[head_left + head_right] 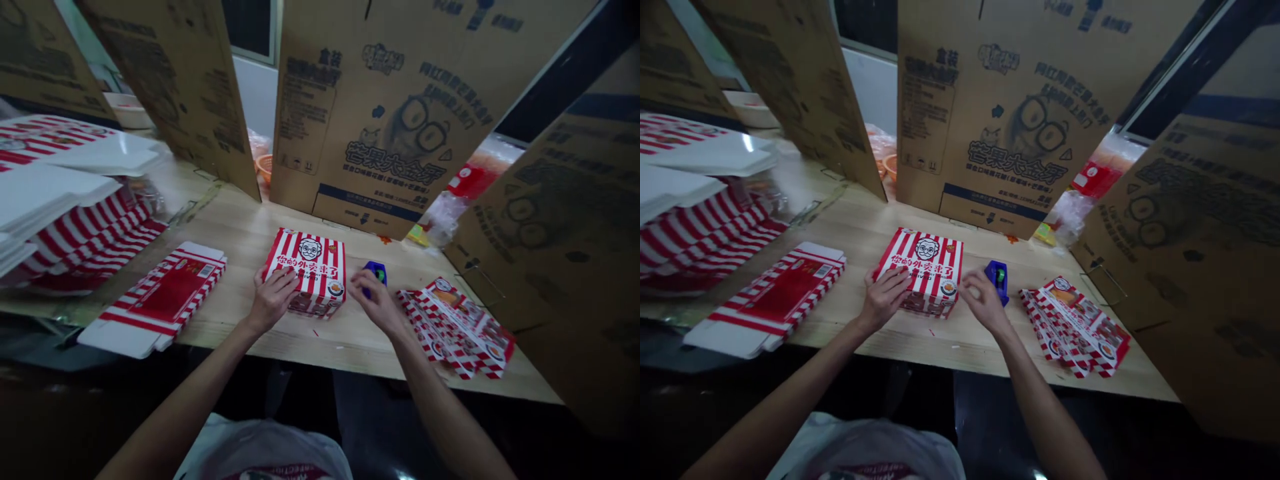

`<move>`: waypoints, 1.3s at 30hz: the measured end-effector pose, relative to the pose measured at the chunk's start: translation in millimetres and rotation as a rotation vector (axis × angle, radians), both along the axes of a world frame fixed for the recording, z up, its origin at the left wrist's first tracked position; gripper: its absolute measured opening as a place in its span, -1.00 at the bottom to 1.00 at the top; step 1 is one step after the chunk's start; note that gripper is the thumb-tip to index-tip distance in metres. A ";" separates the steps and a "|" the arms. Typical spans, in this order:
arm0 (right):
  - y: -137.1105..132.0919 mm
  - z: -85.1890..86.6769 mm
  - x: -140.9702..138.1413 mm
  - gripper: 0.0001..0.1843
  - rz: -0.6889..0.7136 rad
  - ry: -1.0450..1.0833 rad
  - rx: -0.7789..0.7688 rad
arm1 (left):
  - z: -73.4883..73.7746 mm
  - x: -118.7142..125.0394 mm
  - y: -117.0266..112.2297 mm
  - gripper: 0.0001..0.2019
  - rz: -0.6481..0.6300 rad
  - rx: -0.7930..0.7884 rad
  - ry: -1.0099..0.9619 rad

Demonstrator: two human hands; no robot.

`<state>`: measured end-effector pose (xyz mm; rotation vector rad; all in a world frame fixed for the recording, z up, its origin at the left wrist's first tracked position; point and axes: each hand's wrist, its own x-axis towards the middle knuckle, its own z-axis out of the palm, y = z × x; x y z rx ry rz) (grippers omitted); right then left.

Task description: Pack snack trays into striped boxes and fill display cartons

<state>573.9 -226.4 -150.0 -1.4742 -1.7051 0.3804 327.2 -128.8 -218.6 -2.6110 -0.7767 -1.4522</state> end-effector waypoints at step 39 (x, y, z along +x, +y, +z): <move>11.7 -18.3 -41.4 -0.34 0.190 -0.888 0.127 | -2.4 11.2 -3.1 -0.88 0.032 -0.056 -0.089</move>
